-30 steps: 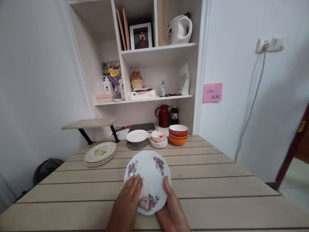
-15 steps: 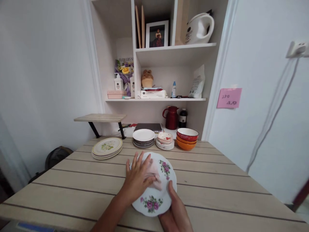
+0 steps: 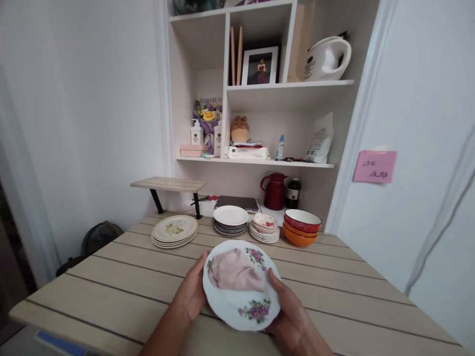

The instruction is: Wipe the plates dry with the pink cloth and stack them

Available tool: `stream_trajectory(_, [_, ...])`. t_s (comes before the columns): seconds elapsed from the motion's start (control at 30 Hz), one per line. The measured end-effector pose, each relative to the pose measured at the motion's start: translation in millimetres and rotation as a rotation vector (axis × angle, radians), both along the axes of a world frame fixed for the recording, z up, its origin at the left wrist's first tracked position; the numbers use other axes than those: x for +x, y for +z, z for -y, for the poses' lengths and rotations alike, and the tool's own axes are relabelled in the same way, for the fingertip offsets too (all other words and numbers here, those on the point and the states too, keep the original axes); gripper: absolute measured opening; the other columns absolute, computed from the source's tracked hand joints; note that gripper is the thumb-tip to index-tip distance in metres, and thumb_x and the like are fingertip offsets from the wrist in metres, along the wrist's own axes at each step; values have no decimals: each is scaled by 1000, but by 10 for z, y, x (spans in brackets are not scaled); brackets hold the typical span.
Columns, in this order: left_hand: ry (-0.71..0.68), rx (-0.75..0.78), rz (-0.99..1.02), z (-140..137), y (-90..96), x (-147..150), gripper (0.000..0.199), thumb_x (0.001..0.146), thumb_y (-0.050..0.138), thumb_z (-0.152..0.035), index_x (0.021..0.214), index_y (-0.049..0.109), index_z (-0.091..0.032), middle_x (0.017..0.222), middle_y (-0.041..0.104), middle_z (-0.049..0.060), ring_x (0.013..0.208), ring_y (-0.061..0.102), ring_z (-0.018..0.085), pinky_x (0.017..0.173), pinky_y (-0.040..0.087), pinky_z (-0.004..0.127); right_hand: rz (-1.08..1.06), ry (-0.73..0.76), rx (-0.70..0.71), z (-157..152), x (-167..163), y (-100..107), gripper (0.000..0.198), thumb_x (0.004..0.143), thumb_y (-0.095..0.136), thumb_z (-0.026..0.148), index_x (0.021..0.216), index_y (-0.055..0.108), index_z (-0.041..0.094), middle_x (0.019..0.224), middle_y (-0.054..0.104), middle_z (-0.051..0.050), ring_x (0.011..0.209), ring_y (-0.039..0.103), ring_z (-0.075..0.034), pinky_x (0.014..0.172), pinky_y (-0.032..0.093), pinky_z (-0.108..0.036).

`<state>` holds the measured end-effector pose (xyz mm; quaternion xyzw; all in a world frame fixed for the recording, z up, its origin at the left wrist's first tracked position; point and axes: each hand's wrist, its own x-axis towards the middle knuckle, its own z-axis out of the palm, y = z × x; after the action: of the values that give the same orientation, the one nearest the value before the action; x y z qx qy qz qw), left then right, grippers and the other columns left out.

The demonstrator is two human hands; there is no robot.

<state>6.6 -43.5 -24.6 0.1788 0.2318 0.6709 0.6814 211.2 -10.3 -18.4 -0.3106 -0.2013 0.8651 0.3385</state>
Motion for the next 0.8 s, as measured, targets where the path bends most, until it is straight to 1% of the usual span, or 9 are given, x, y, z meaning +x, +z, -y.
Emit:
stream_trajectory(0.1, [-289,17,72,58,28,87,56,85,59,-44,129,56,-10,113,70,16,115,60,30,105,38,45,94,122,73,-198,41,118,67,81,63,46,133,47,7,111,70,-21,106,66,-30,96,47,-44])
stream_trajectory(0.23, [-328,63,123,62,24,172,50,88,54,-42,129,57,-12,114,70,15,116,60,30,106,37,46,283,160,248,-416,11,208,66,79,66,43,131,47,8,106,71,-21,96,69,-29,91,50,-43])
stream_trajectory(0.3, [-327,76,147,45,0,183,52,90,51,-44,129,57,-11,116,69,16,117,59,30,106,37,47,506,51,481,-495,-39,239,73,77,67,44,137,40,13,110,69,-18,93,69,-29,85,52,-44])
stream_trajectory(0.37, [-313,84,169,27,-26,177,52,90,49,-45,129,57,-11,116,69,17,119,57,30,106,37,47,883,-164,824,-531,-95,284,77,76,67,42,142,34,21,120,63,-16,98,66,-30,83,51,-45])
stream_trajectory(0.43, [-297,94,188,17,-44,165,51,91,48,-45,130,56,-13,117,69,16,120,57,29,106,37,47,1291,-387,1143,-505,-148,348,71,79,61,39,143,33,26,130,54,-15,105,61,-32,84,48,-46])
stream_trajectory(0.5, [-293,120,206,16,-44,158,50,91,48,-44,130,56,-14,118,68,15,119,57,29,106,37,47,1528,-505,1339,-409,-199,420,60,87,49,41,143,34,29,131,51,-14,104,60,-32,80,47,-44])
stream_trajectory(0.53, [-289,139,212,20,-37,159,50,91,48,-44,130,56,-15,118,68,15,118,58,29,106,37,47,1563,-497,1374,-341,-227,450,55,90,41,44,144,33,31,127,52,-13,98,62,-30,75,48,-41])
stream_trajectory(0.67, [-248,140,197,64,-2,204,48,90,50,-43,128,58,-15,115,70,14,113,61,29,104,39,44,1529,-179,1489,-32,-370,448,53,91,35,55,140,37,38,120,58,-8,81,66,-23,64,47,-35])
stream_trajectory(0.8, [-269,29,149,91,-32,277,50,89,52,-46,128,58,-16,110,71,14,109,63,29,100,43,43,1481,-146,1643,150,-536,247,53,87,48,52,137,44,36,136,48,-11,109,59,-31,73,51,-40])
